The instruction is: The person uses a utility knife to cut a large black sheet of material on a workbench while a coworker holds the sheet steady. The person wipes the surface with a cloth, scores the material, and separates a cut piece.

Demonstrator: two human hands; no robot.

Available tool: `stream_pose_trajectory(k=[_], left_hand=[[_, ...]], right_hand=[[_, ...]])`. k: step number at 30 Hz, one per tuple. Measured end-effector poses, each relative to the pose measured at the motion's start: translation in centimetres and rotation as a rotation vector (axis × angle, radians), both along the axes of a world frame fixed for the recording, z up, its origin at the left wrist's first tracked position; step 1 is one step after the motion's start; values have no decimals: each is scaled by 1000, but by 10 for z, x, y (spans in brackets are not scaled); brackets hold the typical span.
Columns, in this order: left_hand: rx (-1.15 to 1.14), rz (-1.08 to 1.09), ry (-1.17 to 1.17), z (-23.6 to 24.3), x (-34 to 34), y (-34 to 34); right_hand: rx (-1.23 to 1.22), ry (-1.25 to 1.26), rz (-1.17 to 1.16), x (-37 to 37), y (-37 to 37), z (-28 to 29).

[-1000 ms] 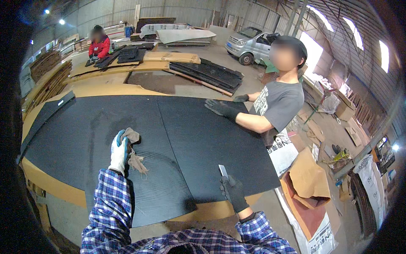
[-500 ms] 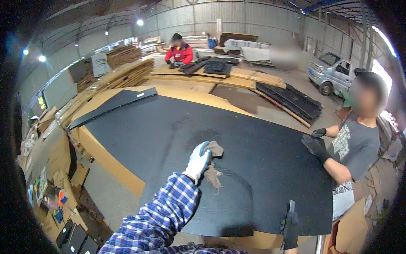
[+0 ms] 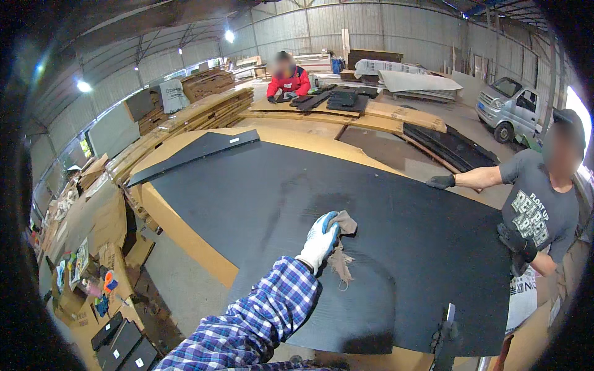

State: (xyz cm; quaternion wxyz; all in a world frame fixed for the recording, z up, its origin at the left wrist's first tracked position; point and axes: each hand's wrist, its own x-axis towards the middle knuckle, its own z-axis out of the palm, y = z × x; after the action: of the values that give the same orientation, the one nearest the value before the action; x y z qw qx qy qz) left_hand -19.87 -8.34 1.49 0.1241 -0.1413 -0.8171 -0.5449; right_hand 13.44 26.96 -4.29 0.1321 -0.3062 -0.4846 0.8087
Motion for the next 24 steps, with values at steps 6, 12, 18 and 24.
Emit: stream_pose_trajectory(k=[6,12,18,24], left_hand=[[-19,19,-1,3,0,0],[-20,9,-31,4,0,0],[-16,31,5,1,2,1],[0,14,17,2,3,0]], right_hand=[[66,-56,18,-3,9,-11],[200,-32,-33,-1,9,-21],[352,76,-98,1,5,-28],[217,44,-54,3,1,-19]])
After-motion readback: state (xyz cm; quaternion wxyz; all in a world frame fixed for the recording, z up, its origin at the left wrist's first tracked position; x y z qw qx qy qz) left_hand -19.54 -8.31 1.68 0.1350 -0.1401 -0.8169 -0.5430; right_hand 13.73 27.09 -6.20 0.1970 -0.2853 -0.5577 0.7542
